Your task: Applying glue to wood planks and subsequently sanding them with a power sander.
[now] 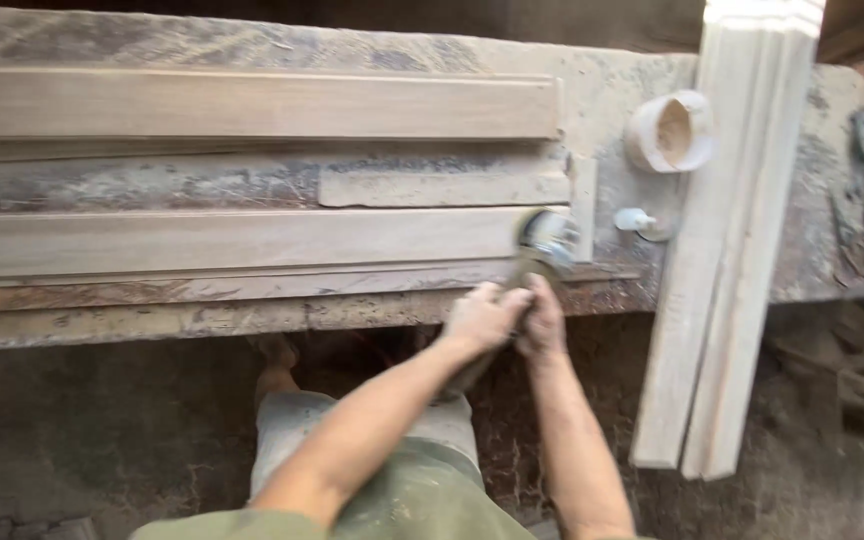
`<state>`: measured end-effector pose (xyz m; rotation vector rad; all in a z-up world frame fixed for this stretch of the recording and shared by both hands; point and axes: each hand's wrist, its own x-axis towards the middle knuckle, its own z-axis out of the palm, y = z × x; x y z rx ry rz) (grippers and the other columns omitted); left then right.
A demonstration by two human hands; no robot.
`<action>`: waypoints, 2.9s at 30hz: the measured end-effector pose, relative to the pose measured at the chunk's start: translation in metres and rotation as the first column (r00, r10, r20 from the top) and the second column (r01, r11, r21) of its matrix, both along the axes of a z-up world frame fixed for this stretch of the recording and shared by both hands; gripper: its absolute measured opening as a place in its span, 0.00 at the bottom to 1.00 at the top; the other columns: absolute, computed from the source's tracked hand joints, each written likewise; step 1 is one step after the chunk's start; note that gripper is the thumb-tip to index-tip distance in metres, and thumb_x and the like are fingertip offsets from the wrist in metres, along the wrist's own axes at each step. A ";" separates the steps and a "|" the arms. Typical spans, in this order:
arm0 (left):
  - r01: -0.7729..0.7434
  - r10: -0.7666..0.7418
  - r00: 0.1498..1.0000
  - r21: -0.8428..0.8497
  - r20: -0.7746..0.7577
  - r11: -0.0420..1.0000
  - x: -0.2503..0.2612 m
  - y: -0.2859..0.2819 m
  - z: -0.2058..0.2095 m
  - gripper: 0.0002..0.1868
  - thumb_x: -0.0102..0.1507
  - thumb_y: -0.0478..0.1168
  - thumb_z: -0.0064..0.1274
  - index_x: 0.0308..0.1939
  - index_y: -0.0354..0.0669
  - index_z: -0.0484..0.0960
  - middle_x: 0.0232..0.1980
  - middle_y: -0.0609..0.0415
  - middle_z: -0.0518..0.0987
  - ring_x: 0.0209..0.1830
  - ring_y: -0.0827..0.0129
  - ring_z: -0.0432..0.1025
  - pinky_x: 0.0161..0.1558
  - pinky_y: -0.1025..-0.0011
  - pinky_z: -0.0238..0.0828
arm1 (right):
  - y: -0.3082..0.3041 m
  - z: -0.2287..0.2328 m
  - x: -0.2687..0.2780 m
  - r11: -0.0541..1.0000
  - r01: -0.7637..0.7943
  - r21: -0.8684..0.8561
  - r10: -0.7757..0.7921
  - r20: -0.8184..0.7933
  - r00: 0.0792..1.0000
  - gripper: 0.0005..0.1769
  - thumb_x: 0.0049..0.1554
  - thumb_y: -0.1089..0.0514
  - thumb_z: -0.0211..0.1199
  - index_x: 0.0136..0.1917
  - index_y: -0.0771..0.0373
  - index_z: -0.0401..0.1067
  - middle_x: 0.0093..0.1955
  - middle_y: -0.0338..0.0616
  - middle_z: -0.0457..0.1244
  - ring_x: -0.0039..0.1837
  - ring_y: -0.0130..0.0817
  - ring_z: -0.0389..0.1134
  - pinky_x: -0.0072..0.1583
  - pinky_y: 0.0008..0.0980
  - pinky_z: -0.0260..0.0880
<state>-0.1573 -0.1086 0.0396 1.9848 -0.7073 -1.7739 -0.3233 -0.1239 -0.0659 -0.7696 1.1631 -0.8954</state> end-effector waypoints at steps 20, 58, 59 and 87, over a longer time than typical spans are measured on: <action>-0.549 0.533 0.811 -0.001 0.242 0.836 0.439 0.284 0.013 0.37 0.61 0.68 0.48 0.56 0.39 0.81 0.53 0.35 0.83 0.60 0.47 0.76 0.57 0.50 0.74 | 0.208 0.042 0.541 0.755 -0.654 0.053 0.656 -0.060 0.752 0.16 0.57 0.53 0.66 0.56 0.60 0.78 0.50 0.44 0.72 0.52 0.31 0.70 0.60 0.41 0.71; -0.036 0.041 0.999 0.136 -0.033 0.990 0.118 0.087 0.020 0.40 0.51 0.79 0.50 0.51 0.56 0.80 0.53 0.49 0.84 0.62 0.54 0.75 0.63 0.57 0.72 | 0.069 0.022 0.119 0.966 -0.024 0.256 0.000 0.092 0.996 0.21 0.65 0.48 0.53 0.60 0.64 0.75 0.50 0.55 0.72 0.48 0.41 0.75 0.56 0.46 0.76; -0.049 0.053 0.998 0.135 -0.025 0.990 0.141 0.109 0.013 0.40 0.51 0.79 0.50 0.51 0.56 0.80 0.53 0.49 0.84 0.62 0.54 0.75 0.63 0.57 0.72 | 0.079 0.046 0.160 0.966 -0.038 0.254 0.013 0.100 0.995 0.21 0.65 0.48 0.53 0.60 0.64 0.75 0.50 0.55 0.72 0.48 0.41 0.75 0.56 0.46 0.76; -0.393 0.396 0.918 0.114 -0.003 0.912 0.485 0.348 -0.008 0.45 0.56 0.79 0.48 0.57 0.46 0.82 0.52 0.39 0.85 0.57 0.46 0.78 0.57 0.53 0.75 | 0.257 0.075 0.555 0.793 -0.601 0.100 0.609 -0.105 0.786 0.19 0.60 0.50 0.63 0.58 0.64 0.75 0.50 0.47 0.71 0.50 0.31 0.68 0.57 0.42 0.72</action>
